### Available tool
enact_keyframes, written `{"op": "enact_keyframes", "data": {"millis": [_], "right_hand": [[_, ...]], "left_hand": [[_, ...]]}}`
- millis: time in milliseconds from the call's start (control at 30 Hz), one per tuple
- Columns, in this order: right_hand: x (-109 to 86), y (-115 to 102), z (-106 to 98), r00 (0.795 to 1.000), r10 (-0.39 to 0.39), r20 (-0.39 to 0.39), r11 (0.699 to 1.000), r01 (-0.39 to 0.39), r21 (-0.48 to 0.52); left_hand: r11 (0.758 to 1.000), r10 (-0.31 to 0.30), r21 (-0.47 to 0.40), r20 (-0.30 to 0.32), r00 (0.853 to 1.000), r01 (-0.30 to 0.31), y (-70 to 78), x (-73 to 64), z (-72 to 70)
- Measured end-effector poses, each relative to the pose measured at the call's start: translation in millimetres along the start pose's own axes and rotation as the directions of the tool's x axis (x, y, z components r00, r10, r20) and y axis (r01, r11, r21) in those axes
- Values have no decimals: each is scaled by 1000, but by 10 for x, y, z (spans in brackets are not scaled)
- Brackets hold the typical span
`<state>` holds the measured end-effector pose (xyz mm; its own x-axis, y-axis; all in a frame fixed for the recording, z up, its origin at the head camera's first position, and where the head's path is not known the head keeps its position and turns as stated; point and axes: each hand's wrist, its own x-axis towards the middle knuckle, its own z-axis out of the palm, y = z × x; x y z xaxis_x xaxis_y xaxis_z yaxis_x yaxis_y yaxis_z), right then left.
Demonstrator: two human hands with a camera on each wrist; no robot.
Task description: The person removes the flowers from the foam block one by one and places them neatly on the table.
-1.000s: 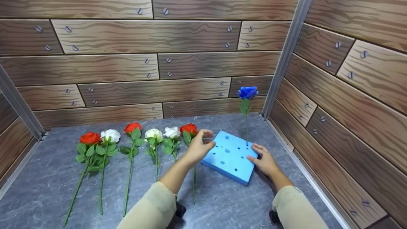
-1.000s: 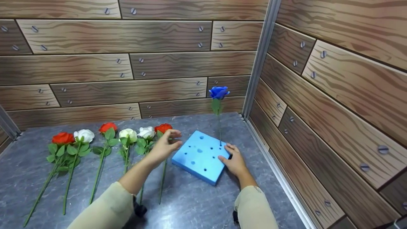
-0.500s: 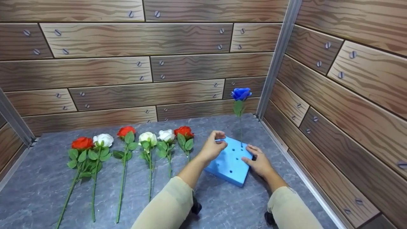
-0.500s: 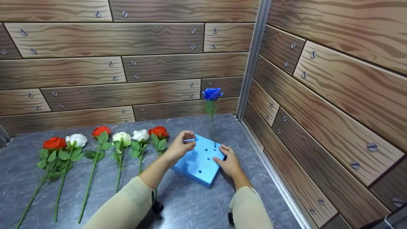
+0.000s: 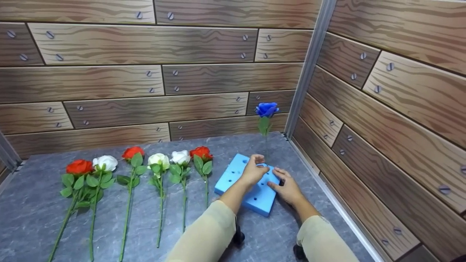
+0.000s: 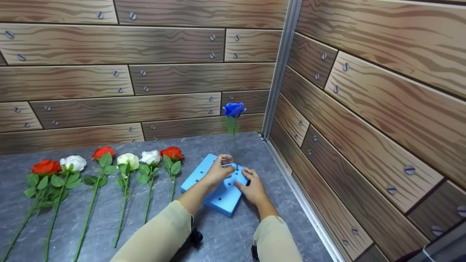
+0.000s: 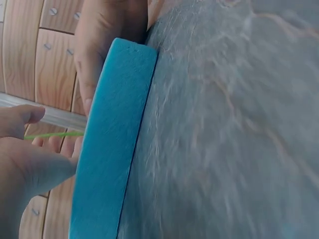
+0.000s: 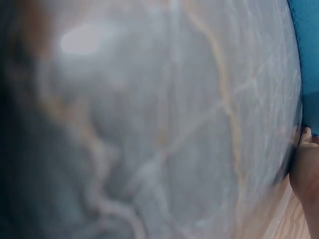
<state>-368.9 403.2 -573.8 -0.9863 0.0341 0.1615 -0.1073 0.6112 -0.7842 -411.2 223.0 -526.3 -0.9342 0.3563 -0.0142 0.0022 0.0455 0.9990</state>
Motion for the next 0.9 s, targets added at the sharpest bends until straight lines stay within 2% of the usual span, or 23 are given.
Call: {"op": "enact_keyframes", "data": {"millis": [200,300,400,567,800,900], "right_hand": [[-16,-9,31,1000,-9,-6,1000,9,4],[-18,-8,20,1000,-17,-8,1000,17,10],[-41,3,7,1000,-9,-7,1000,9,15],[-59,-17,33,1000,-7,0,1000,7,23],[-52,-42,-8,1000,-1,4,1000,1,16],[-55,-45,-10,1000,5,10,1000,-5,5]], "left_hand": [[1000,9,19,-67,998,-7,-32,161,38],[1000,19,26,-80,997,-17,-51,248,48],[1000,0,-18,-69,998,-2,-106,311,66],[990,-6,-139,-41,999,0,-205,315,17],[995,40,-88,-7,999,-40,-195,312,49],[995,43,-92,11,999,-42,-211,302,49]]}}
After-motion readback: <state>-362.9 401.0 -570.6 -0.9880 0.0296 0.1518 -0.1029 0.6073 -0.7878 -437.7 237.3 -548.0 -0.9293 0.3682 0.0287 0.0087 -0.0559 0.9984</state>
